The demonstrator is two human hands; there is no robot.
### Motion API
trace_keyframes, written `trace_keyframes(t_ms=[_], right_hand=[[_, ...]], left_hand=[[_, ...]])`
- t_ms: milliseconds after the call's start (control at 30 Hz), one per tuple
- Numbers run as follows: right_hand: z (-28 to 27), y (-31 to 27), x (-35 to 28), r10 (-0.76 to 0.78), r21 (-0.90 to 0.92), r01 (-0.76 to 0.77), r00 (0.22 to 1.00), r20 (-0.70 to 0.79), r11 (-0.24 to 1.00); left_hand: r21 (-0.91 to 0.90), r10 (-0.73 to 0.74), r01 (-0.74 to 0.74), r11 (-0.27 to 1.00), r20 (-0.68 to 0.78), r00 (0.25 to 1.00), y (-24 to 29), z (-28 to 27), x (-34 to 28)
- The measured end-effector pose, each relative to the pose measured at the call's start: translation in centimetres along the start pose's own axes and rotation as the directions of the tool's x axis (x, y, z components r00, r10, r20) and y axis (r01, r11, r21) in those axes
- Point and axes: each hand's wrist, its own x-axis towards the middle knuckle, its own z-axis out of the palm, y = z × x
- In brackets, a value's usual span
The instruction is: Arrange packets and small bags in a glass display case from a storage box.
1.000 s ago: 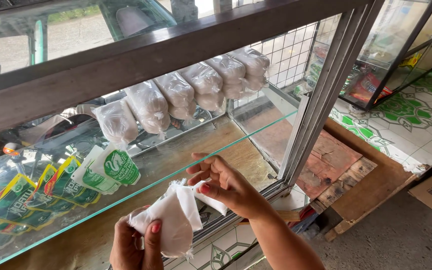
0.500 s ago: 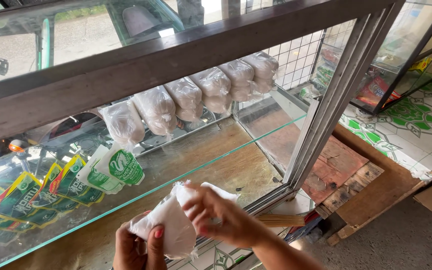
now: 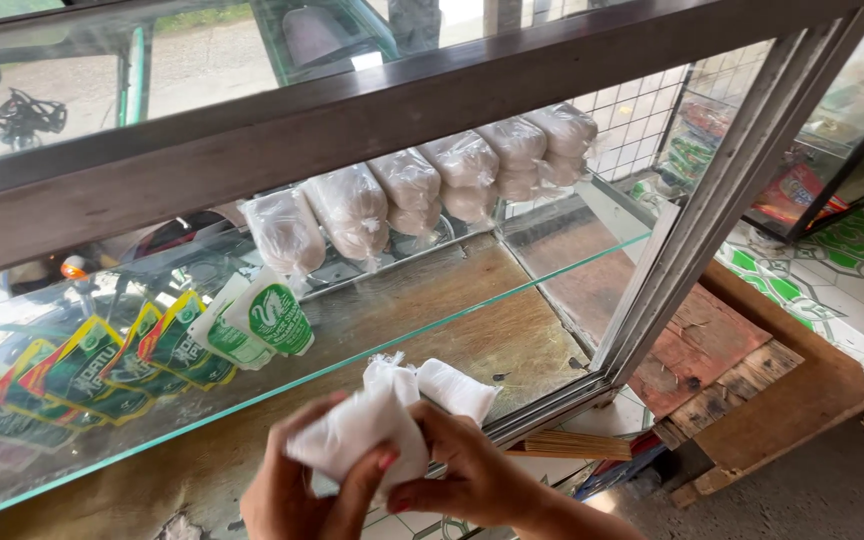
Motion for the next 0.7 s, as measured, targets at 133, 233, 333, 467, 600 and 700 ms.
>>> trace_keyframes(t_ms=[133, 233, 333, 467, 600, 700], right_hand=[[-0.7, 0.8, 0.4, -0.075, 0.291, 0.061, 0.996, 0.039, 0.955], [-1.4, 0.9, 0.2, 0.017, 0.077, -0.027, 0.991, 0.131, 0.997], [-1.7, 1.6, -0.7, 0.031, -0.055, -0.021, 0.983, 0.183, 0.998], [-2.9, 1.6, -1.1, 0.087, -0.168, -0.056, 0.979, 0.186, 0.984], [-3.9, 1.3, -0.9, 0.205, -0.246, -0.186, 0.977, 0.054, 0.951], [-4.7, 3.4, -0.9, 0.218, -0.338, -0.217, 0.975, -0.036, 0.916]], left_hand=[[0.022, -0.017, 0.016, 1.0, 0.065, 0.998, 4.2, 0.9, 15.1], [-0.044, -0.061, 0.067, 0.997, 0.12, 0.991, 5.3, 0.2, 22.8], [0.111, -0.092, 0.076, 0.991, 0.149, 0.985, 4.4, 0.2, 28.5], [0.157, 0.02, -0.041, 0.987, 0.132, 0.991, 5.8, 0.2, 31.7], [0.197, 0.097, -0.118, 0.973, 0.112, 0.989, 7.1, 0.3, 32.8], [0.232, 0.118, -0.137, 0.963, 0.095, 0.988, 6.5, 0.2, 32.4]])
